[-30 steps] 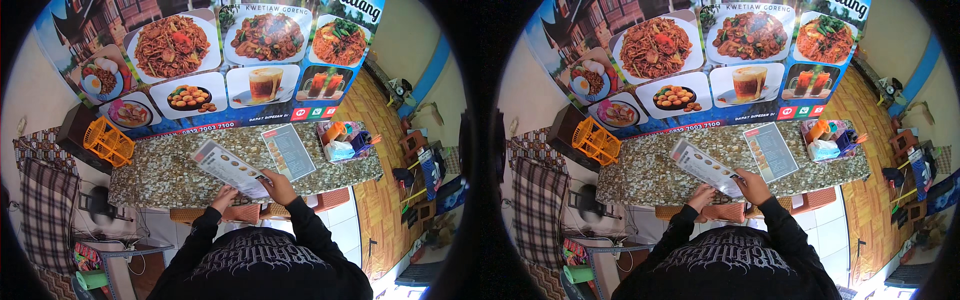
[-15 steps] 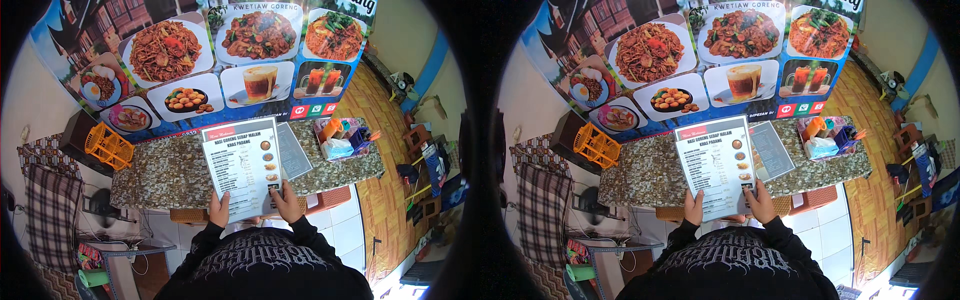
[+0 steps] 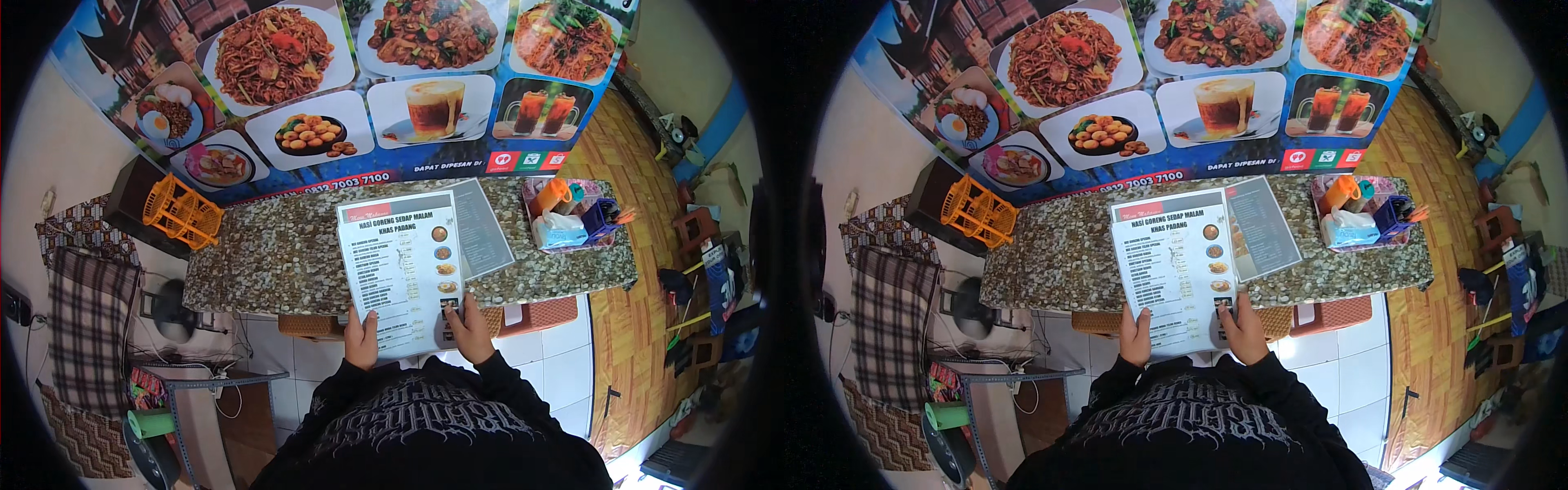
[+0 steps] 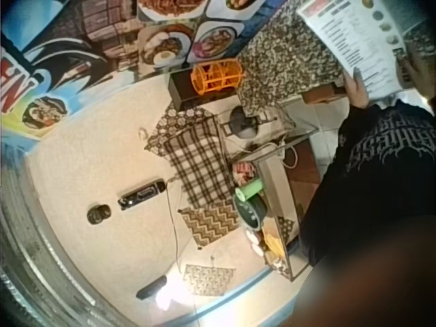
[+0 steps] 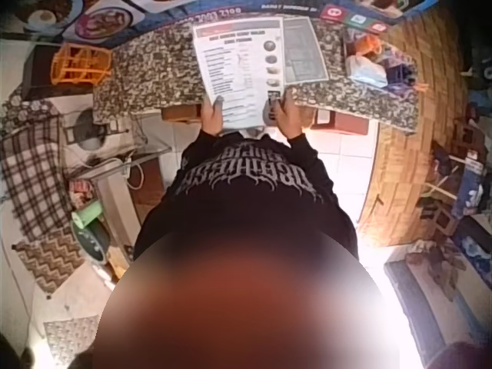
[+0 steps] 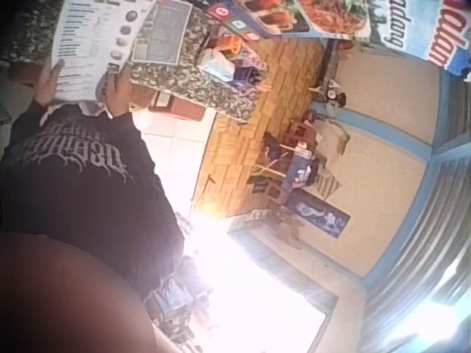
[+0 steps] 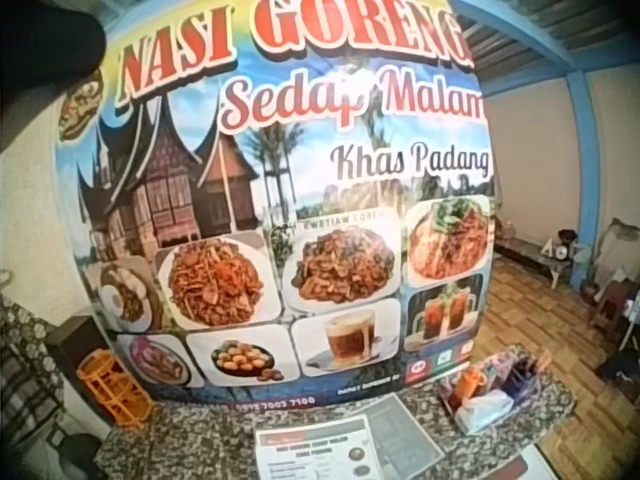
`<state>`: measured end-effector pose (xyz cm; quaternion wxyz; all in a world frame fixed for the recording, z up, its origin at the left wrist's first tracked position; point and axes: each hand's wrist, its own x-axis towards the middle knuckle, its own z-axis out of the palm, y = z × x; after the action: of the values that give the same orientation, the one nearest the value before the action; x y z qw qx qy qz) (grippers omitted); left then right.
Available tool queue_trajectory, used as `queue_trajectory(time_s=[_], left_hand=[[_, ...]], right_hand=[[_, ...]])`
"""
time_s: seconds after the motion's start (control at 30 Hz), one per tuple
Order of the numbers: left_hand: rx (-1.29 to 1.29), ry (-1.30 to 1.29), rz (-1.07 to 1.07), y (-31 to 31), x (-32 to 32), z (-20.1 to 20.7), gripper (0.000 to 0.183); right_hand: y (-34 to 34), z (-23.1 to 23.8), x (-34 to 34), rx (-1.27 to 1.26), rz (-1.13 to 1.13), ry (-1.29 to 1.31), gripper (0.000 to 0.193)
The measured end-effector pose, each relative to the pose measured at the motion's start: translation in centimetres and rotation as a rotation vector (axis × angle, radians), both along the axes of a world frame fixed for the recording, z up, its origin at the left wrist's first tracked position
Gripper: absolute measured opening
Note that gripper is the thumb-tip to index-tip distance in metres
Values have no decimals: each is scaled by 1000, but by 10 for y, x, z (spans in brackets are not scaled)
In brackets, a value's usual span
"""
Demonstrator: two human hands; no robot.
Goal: The recorder organizes plastic stools around a restaurant counter and then checks the printed menus.
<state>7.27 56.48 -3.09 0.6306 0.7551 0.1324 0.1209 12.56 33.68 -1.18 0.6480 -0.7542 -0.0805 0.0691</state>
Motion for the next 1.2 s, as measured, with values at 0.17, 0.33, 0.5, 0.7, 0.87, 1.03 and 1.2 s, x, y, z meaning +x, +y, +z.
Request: queue_trajectory(time_s=[0.17,0.33,0.5,0.7,0.87,1.03,1.2], left_hand=[[-31,-54,-27,11,-4,-2,27],[-96,32,-85,35,-3,-5,30],[-165,28,-150,56,-1,-15,30],[-181,-43,-168,71,3,-24,34],[-191,-37,-173,72,5,-15,35],[-216,-54,-150,56,8,-4,35],[-144,-10,-262,22,12,-3,39]], right_hand=[[11,-5,-5,40,-1,35,22],[29,-5,-10,-110,-2,125,26],[51,7,-20,-22,-71,54,28],[72,7,-32,4,-147,57,26],[69,6,-30,-3,-148,123,24],[57,14,-24,22,-140,96,27],[13,10,-23,-6,-157,40,28]])
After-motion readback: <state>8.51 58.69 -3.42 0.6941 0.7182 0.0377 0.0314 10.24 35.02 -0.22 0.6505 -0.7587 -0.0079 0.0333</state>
